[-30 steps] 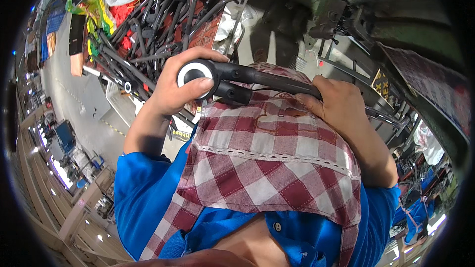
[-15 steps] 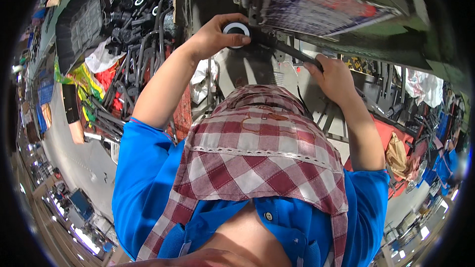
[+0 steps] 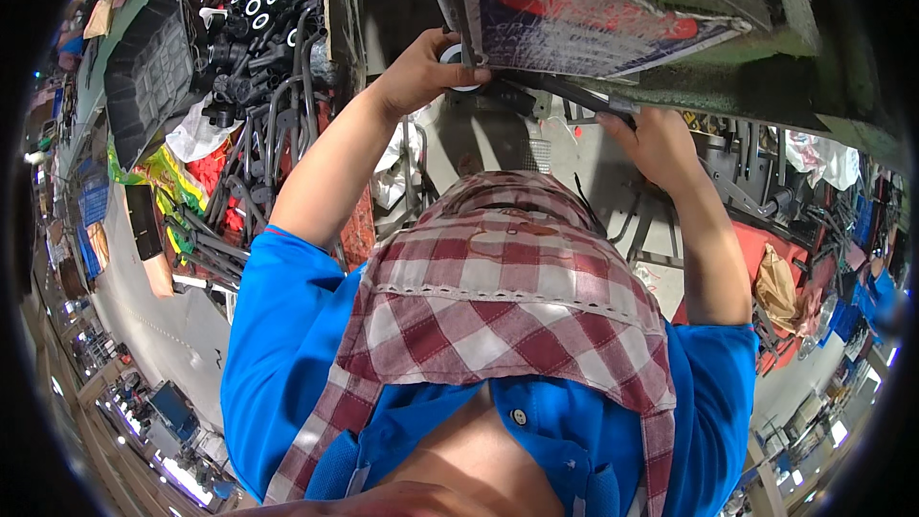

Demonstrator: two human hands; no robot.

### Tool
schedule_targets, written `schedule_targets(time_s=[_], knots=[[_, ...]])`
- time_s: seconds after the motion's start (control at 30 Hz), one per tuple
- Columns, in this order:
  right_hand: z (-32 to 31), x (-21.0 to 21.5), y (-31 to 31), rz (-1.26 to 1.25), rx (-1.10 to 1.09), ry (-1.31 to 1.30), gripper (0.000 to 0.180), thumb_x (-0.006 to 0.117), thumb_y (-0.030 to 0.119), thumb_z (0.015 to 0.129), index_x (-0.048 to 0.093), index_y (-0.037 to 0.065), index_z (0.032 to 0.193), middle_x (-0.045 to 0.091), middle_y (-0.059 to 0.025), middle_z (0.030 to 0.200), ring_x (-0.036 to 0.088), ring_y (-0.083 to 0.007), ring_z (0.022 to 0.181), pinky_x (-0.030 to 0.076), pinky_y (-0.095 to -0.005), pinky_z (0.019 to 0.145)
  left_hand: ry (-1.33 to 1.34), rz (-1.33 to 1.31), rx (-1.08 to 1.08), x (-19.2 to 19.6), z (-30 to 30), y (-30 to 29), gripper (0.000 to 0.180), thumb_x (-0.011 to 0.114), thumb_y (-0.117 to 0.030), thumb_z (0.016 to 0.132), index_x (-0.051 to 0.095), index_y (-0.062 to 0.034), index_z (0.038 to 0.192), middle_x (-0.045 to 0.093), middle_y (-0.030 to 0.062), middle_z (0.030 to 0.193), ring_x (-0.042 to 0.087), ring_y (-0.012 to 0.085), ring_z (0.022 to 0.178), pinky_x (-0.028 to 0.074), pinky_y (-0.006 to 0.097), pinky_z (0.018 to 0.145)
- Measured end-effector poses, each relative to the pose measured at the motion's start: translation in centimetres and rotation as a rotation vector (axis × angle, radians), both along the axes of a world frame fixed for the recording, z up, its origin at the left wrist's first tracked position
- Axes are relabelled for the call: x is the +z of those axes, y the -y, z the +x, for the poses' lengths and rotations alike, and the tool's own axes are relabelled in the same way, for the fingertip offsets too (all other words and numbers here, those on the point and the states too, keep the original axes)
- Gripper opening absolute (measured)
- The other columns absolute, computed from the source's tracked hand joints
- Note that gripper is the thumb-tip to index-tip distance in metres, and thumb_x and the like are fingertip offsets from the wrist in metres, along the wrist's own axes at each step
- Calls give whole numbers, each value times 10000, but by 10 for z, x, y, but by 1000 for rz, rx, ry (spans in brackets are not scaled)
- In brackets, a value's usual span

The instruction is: The person repeatedly picks black bicycle handlebar components from a pile, inserts them into a green machine, and removes them after a brief cycle. The person handles the parts one at a time and places them back into the pile or onto a nearby rack.

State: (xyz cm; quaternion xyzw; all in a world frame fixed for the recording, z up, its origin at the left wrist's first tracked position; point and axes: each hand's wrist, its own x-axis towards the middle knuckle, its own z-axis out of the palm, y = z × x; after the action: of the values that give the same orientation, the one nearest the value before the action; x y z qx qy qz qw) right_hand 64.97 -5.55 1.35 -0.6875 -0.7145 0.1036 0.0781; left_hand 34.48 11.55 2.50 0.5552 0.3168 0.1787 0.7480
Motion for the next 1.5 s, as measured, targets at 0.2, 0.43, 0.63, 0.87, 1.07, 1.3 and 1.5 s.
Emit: schedule_targets(time_s=[0.2,0.43,0.63,0.87,1.07,1.3,1.5], knots=[[-11,23,-9,135,38,168,556,614,520,924,693,-26,989,688,-236,945,649,-431,856,528,-475,762,87,74,55,-14,-10,6,401,822,-108,770,684,-15,1135,691,23,972,640,98,887,510,247,839],[-20,23,-34,-1,58,-193,450,666,402,939,647,28,1188,678,-157,1132,623,-304,1045,482,-384,934,272,-94,133,-29,-24,-4,363,781,-43,804,662,-4,1144,699,57,1036,656,117,928,518,266,874],[2,42,-26,-165,-72,-396,347,657,293,954,651,6,1149,678,-148,1083,612,-290,1023,472,-405,925,223,-59,87,-22,5,4,313,790,-74,807,671,6,1086,691,31,964,633,101,883,496,254,830],[-4,29,-13,-49,17,-326,370,686,258,929,635,37,1221,673,-153,1152,623,-316,1006,466,-387,935,138,33,17,-18,2,10,359,803,-83,798,669,6,1119,692,42,975,636,118,892,495,262,861],[-6,32,-15,-201,-92,-335,408,647,340,951,640,39,1226,625,-200,1258,557,-383,1179,418,-405,1018,89,-14,68,-4,1,8,414,826,-118,776,662,11,1134,689,38,954,637,108,887,504,266,851],[-6,18,-16,-117,-53,-150,471,617,410,958,634,38,1247,628,-198,1258,568,-395,1175,419,-440,1025,112,26,17,-14,-3,-1,361,800,-98,777,684,-5,1106,693,39,964,641,109,896,507,254,847],[-18,20,-37,-324,-63,-280,565,621,483,948,599,41,1300,627,-187,1289,559,-357,1225,429,-406,1049,182,-144,76,-24,-19,-6,346,774,-75,804,680,4,1127,699,70,1013,663,142,921,520,275,869]])
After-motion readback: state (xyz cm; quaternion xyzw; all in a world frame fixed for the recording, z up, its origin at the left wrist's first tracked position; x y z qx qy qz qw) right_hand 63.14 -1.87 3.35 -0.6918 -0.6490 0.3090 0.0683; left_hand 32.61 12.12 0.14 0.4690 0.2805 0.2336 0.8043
